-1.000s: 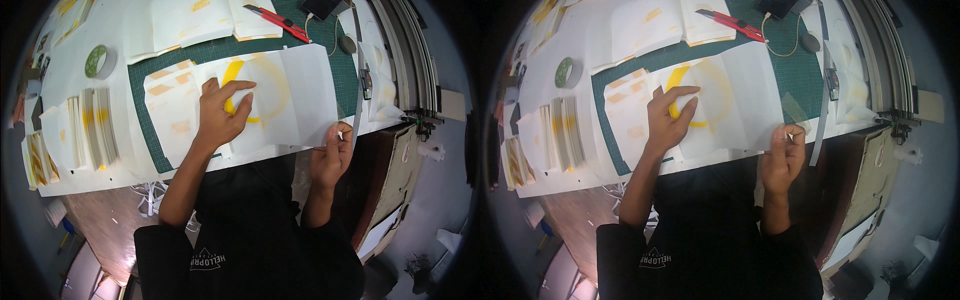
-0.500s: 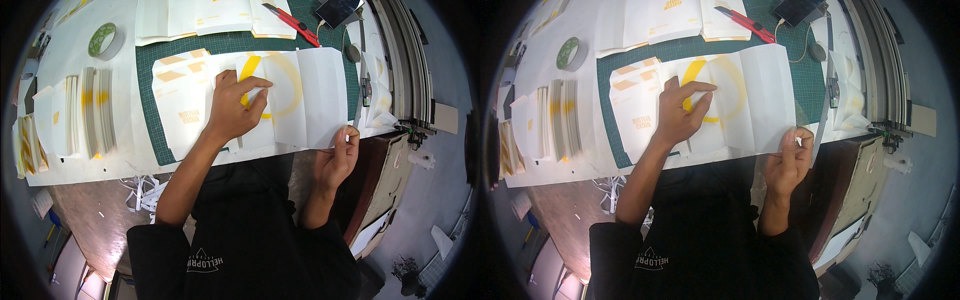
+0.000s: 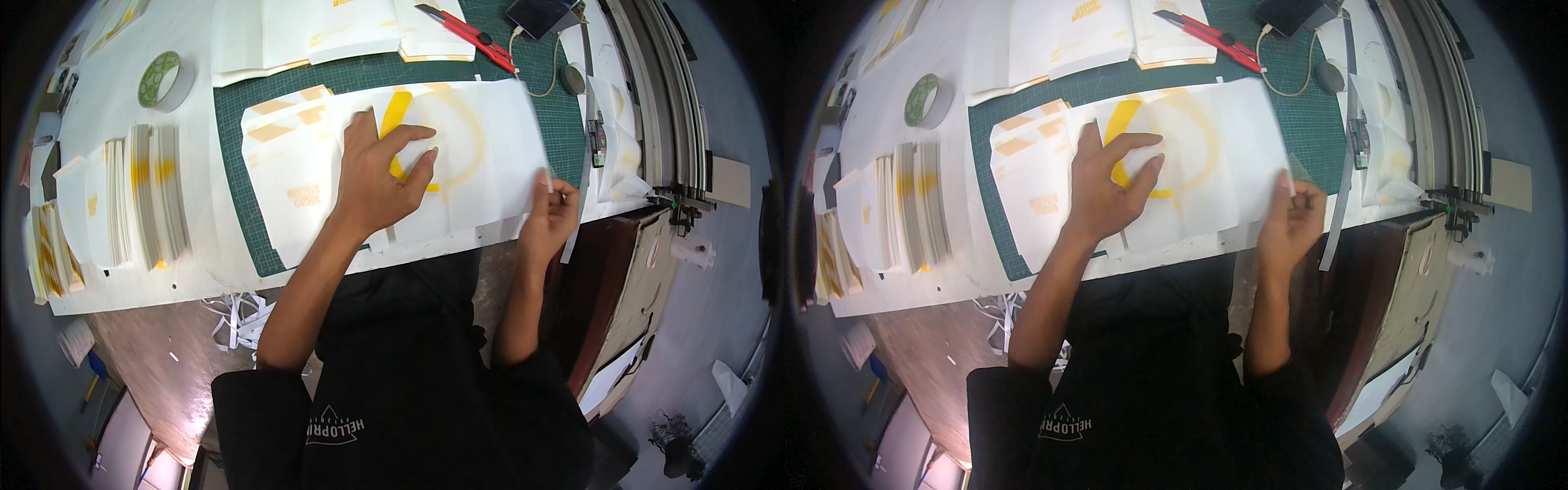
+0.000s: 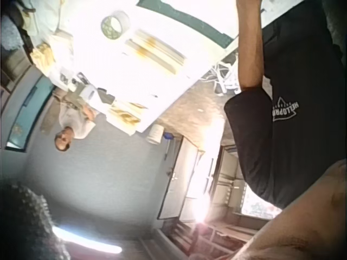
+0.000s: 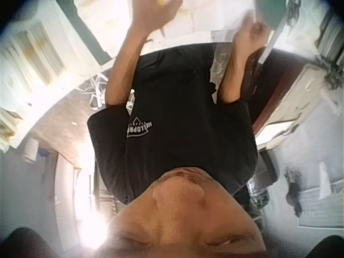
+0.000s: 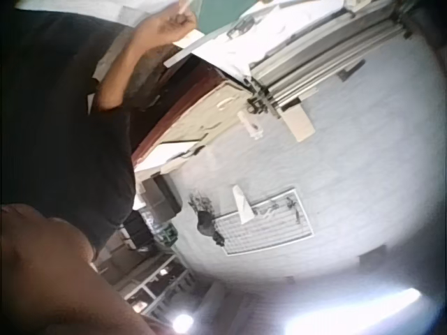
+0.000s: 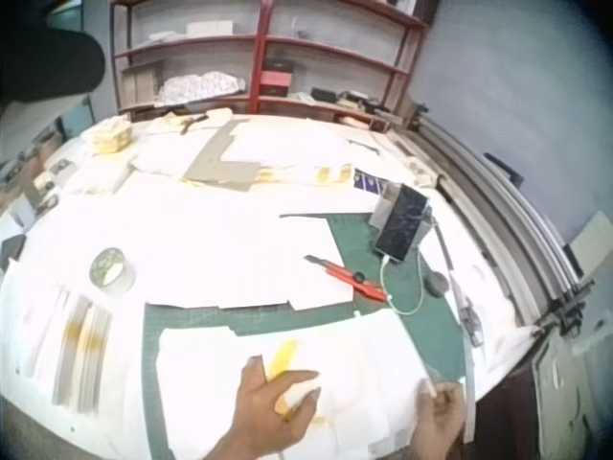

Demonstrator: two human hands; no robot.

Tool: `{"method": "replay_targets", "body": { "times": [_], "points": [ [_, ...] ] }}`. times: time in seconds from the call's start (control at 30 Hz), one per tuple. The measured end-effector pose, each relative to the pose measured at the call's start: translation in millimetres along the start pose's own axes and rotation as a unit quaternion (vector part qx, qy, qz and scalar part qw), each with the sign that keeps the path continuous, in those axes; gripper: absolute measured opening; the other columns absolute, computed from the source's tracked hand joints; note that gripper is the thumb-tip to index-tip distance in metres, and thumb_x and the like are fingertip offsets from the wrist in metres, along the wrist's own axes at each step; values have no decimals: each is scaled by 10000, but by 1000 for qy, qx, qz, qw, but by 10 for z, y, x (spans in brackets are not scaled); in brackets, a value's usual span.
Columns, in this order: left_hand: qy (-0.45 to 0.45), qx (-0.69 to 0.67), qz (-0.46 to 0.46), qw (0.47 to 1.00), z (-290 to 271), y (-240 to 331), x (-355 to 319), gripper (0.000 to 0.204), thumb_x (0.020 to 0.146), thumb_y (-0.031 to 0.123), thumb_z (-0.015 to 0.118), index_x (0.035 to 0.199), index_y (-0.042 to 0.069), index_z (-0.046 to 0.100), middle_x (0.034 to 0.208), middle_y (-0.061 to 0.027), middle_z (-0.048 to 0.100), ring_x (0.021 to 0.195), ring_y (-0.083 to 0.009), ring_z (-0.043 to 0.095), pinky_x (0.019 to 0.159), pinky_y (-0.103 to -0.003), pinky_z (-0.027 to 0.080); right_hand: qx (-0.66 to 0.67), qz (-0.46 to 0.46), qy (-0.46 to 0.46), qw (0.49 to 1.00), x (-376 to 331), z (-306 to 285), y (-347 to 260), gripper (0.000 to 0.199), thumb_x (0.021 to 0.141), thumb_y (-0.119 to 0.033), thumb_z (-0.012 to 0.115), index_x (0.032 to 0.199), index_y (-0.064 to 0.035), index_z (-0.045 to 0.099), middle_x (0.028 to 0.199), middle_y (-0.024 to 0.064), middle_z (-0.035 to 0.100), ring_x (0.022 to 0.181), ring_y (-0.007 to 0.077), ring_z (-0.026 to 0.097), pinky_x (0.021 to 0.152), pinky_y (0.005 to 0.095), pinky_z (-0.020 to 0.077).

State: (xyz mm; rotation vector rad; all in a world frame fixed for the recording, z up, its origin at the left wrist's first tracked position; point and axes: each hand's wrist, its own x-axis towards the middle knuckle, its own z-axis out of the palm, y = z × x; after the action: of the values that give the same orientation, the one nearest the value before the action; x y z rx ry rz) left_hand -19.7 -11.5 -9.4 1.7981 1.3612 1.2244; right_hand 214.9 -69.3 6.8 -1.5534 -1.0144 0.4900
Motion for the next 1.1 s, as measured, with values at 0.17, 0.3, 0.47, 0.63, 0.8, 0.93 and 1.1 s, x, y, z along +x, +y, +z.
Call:
{"method": "replay_targets", "body": {
  "times": [0.17,0.3,0.47,0.63,0.8,0.93,1.1],
  "points": [
    [76,89,78,990,41,131,61,304,809,94,740,1090,196,792,1431,-202,574,1410,-382,448,1204,-605,195,-187,-214,-121,951,-80,66,64,201,857,33,762,1004,0,629,1275,222,693,1137,343,706,995,370,537],
    [-78,172,148,971,-4,49,24,395,805,45,664,1152,202,768,1402,-49,645,1436,-313,488,1242,-637,113,-215,-317,-266,885,-131,105,-50,237,795,2,789,986,-22,650,1411,216,633,1355,418,576,1124,527,456],
    [-56,102,125,985,34,79,29,267,840,122,713,1098,130,779,1293,-53,691,1269,-280,616,1232,-572,201,-201,-304,-320,874,-166,127,-7,216,839,-143,801,964,-17,678,1404,180,639,1428,401,504,1185,606,363],
    [-85,188,154,966,114,73,23,304,843,266,793,1117,135,789,1274,-45,701,1241,-262,609,1207,-590,222,-144,-282,-351,881,-146,141,-65,188,867,-106,757,1003,11,699,1364,186,649,1407,397,523,1185,604,368],
    [-105,229,151,956,140,102,29,303,832,292,812,1103,156,805,1280,-22,704,1275,-261,580,1214,-608,201,-142,-294,-329,886,-99,121,-8,169,874,-44,722,1025,27,698,1313,189,660,1348,392,568,1164,599,396],
    [-114,250,149,950,153,120,33,316,829,306,824,1111,165,806,1300,-10,703,1293,-264,562,1221,-614,188,-166,-315,-299,885,-23,130,64,188,866,-16,717,1046,33,694,1289,182,662,1325,377,580,1149,578,421],
    [-128,249,142,949,149,149,44,375,810,359,850,1123,158,802,1328,-16,695,1301,-276,550,1219,-617,187,-159,-311,-312,883,63,109,106,224,860,-13,737,1081,9,705,1300,152,666,1323,354,576,1144,544,431]
  ]
}}
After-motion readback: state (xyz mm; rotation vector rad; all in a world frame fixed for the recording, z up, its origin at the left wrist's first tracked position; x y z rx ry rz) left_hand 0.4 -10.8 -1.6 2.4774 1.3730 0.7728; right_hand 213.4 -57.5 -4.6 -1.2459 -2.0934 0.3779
